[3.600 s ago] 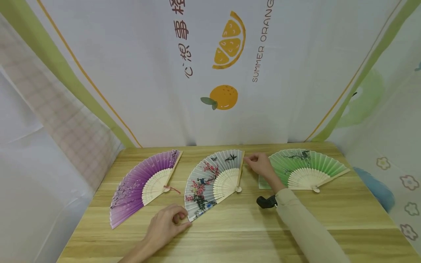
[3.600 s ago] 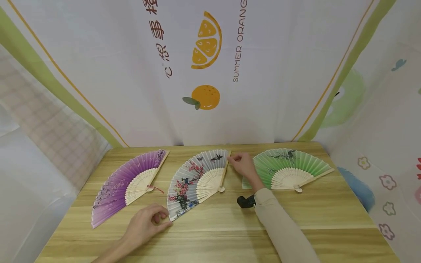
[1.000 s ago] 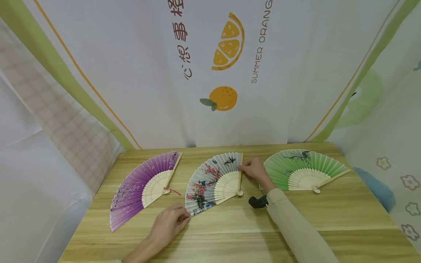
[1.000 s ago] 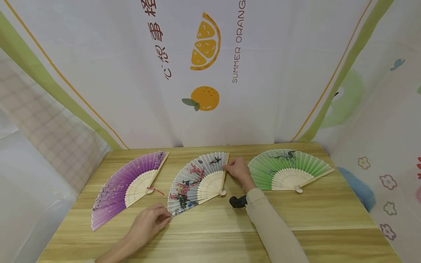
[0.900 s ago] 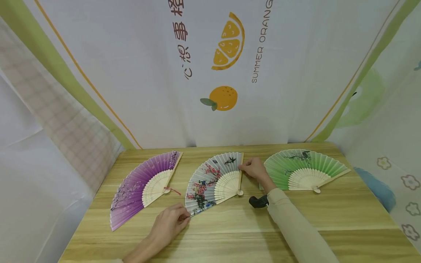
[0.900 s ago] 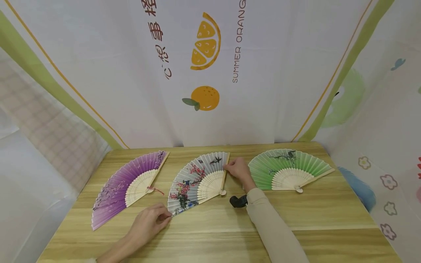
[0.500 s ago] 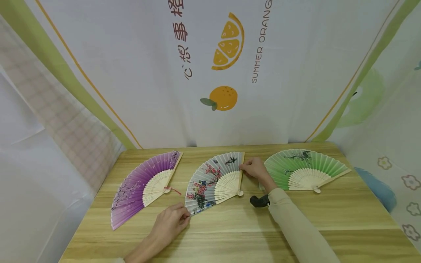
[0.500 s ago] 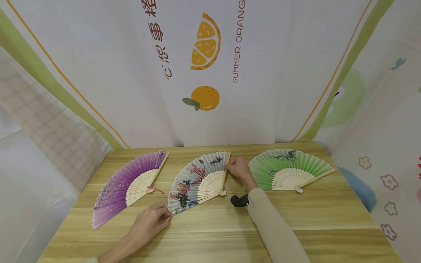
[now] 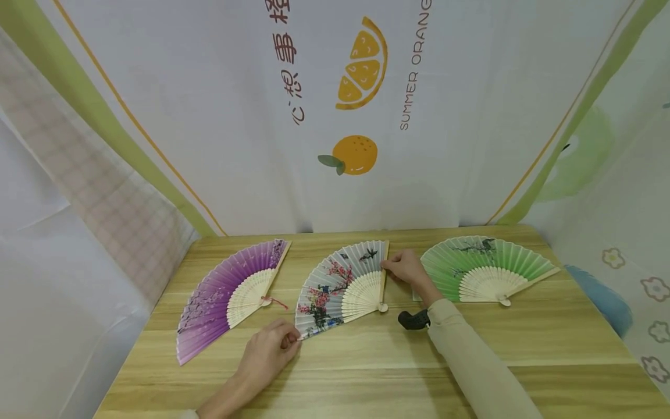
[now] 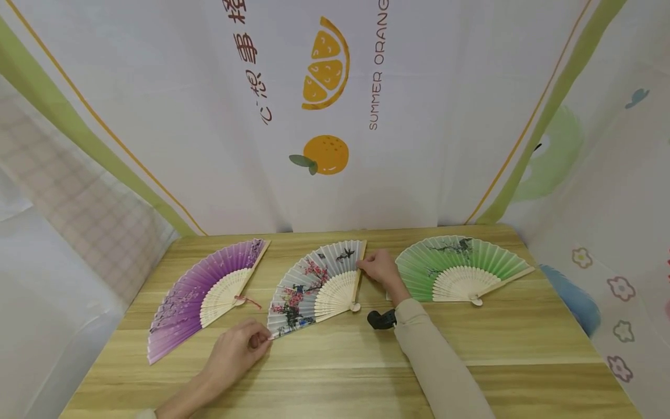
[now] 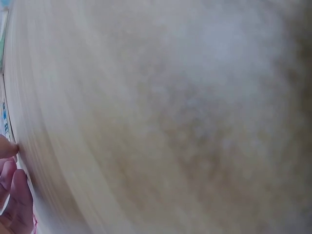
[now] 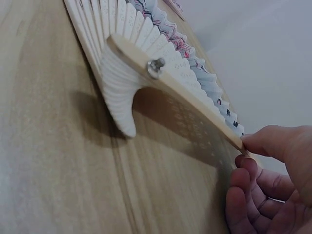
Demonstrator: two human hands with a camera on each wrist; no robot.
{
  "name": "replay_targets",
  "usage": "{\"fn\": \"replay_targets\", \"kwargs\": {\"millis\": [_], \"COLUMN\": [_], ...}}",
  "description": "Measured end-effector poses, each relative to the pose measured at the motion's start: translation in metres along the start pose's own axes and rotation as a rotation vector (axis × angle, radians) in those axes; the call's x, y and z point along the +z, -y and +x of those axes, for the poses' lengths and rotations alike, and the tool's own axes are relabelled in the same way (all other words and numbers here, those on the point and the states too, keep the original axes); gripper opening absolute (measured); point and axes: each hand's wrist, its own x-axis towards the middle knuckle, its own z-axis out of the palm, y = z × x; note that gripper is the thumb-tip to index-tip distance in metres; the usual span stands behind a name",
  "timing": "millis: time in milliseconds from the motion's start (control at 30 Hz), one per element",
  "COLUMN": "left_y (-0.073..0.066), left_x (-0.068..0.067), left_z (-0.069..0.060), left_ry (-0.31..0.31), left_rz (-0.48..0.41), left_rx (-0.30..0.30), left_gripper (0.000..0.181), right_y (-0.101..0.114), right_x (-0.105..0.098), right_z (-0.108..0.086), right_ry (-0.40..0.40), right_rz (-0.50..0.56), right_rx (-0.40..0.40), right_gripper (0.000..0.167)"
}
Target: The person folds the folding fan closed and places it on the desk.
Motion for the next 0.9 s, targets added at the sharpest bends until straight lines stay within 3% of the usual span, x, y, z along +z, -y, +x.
{"fn": "replay_targets", "kwargs": {"millis": [300,533,667,900], "left_y": [-0.0022,-0.0001,-0.0002,-0.0019], "left_x": [-0.0008,-0.0012,-0.0019,-0.0005], "left_z": [0.0032,0.0042,0.0049,0.0075], "left_ry": [0.025,0.015,0.022,0.041], "left_rz": [-0.06,-0.101,-0.091,-0.114], "left_rx": [-0.091,-0.203,-0.234,-0.261], "left_gripper": [0.03,0.026,0.025,0.021], "right_y": [-0.0005,0.0003,0.0029,-0.0003], "right_x": [-0.001,-0.0024,-0.003,-0.0011], "right_z": [-0.0002,-0.0018,-0.0046,-0.0014], "right_ry": [0.002,0.016,0.014,0.0], "right_rz": [0.005,0.016,0.016,-0.004], "right_rx": [-0.021,-0.053,-0.07,-0.026], "right_gripper": [0.023,0.026,0.024,0.023]}}
